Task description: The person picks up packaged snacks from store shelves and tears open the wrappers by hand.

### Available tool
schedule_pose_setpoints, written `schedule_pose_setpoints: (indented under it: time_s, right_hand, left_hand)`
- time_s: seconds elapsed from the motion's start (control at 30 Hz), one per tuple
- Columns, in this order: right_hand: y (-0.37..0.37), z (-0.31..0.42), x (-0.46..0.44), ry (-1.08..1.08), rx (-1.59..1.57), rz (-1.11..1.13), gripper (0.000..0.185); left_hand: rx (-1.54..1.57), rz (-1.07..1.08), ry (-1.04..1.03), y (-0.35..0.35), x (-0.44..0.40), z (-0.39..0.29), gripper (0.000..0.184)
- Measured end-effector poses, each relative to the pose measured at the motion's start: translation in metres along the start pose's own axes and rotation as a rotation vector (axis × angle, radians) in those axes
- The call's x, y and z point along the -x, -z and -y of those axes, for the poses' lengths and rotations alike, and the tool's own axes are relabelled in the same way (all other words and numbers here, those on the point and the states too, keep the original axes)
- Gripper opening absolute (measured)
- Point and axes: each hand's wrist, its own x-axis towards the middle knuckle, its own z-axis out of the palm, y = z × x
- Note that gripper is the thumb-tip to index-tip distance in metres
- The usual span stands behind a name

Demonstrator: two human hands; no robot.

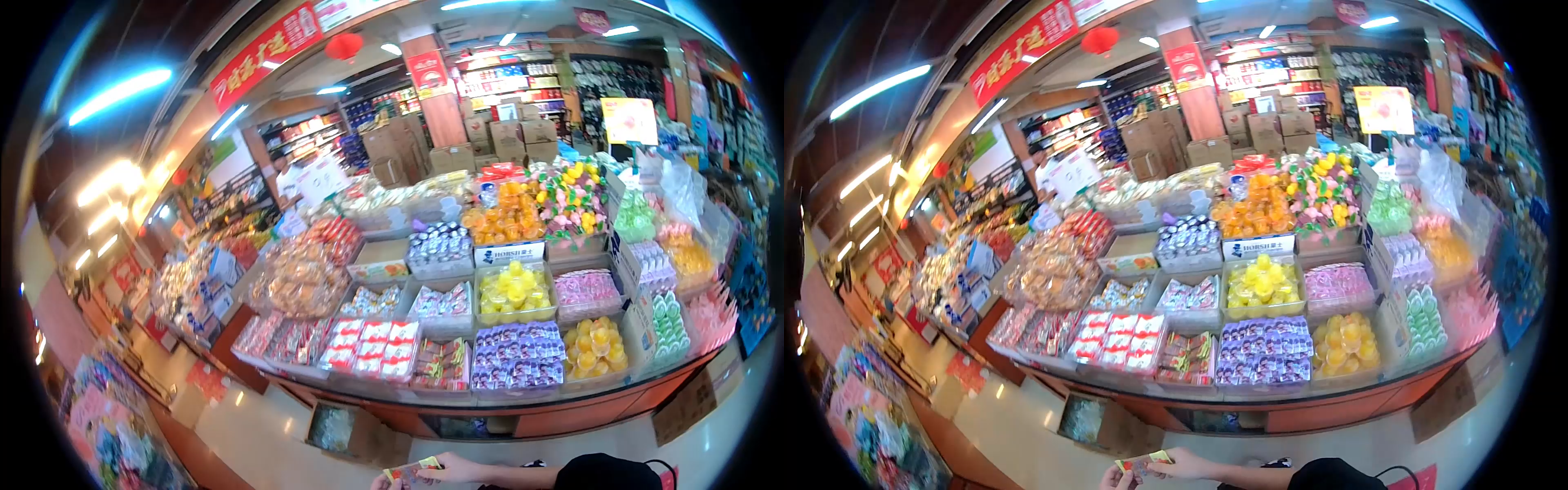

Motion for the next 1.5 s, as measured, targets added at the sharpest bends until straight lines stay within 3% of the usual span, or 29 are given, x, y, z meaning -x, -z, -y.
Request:
schedule_pose_setpoints:
  time_s: [0.27, 0.33, 0.4, 0.53, 0.73, 0.87, 0.97, 1.0, 1.1, 1.17, 1.33, 1.43, 1.5]
  right_hand:
    - [0.118, -0.021, -0.024, 0.062, -0.011, -0.230, 0.036]
    - [0.146, -0.025, -0.018, 0.040, 0.087, -0.352, 0.034]
    - [0.165, -0.034, -0.014, -0.013, 0.221, -0.474, 0.032]
    - [0.189, -0.043, -0.017, 0.010, 0.151, -0.675, 0.025]
    - [0.221, -0.033, -0.067, 0.010, 0.154, -0.946, 0.036]
    - [0.247, -0.032, -0.110, 0.076, 0.395, -0.949, 0.017]
    - [0.259, -0.025, -0.146, -0.046, 0.422, -0.953, 0.010]
    - [0.264, -0.041, -0.159, -0.036, 0.525, -0.967, 0.010]
    - [0.272, -0.056, -0.194, -0.120, 0.555, -0.962, 0.015]
    - [0.277, -0.063, -0.211, -0.288, 0.624, -0.904, 0.018]
    - [0.288, -0.075, -0.234, -0.487, 0.644, -0.793, 0.026]
    - [0.288, -0.076, -0.242, -0.551, 0.655, -0.781, 0.026]
    - [0.288, -0.080, -0.245, -0.589, 0.679, -0.773, 0.026]
  left_hand:
    - [0.120, 0.065, 0.031, -0.118, -0.094, 0.007, 0.020]
    - [0.267, 0.109, 0.031, -0.127, -0.136, 0.070, 0.026]
    - [0.182, -0.017, 0.123, -0.169, -0.136, 0.066, 0.024]
    - [0.009, 0.040, 0.139, -0.194, -0.157, 0.092, 0.021]
    - [-0.002, 0.071, 0.214, -0.210, -0.215, 0.128, 0.019]
    - [-0.127, 0.141, 0.202, -0.220, -0.274, 0.145, 0.019]
    - [-0.267, 0.167, 0.177, -0.228, -0.319, 0.146, 0.020]
    - [-0.264, 0.160, 0.131, -0.228, -0.332, 0.156, 0.026]
    - [-0.632, 0.270, 0.060, -0.221, -0.366, 0.183, 0.037]
    - [-0.700, 0.365, 0.106, -0.220, -0.383, 0.180, 0.046]
    - [-0.789, 0.477, 0.171, -0.214, -0.392, 0.178, 0.062]
    - [-0.708, 0.462, 0.287, -0.220, -0.400, 0.153, 0.056]
    - [-0.739, 0.542, 0.315, -0.216, -0.408, 0.160, 0.060]
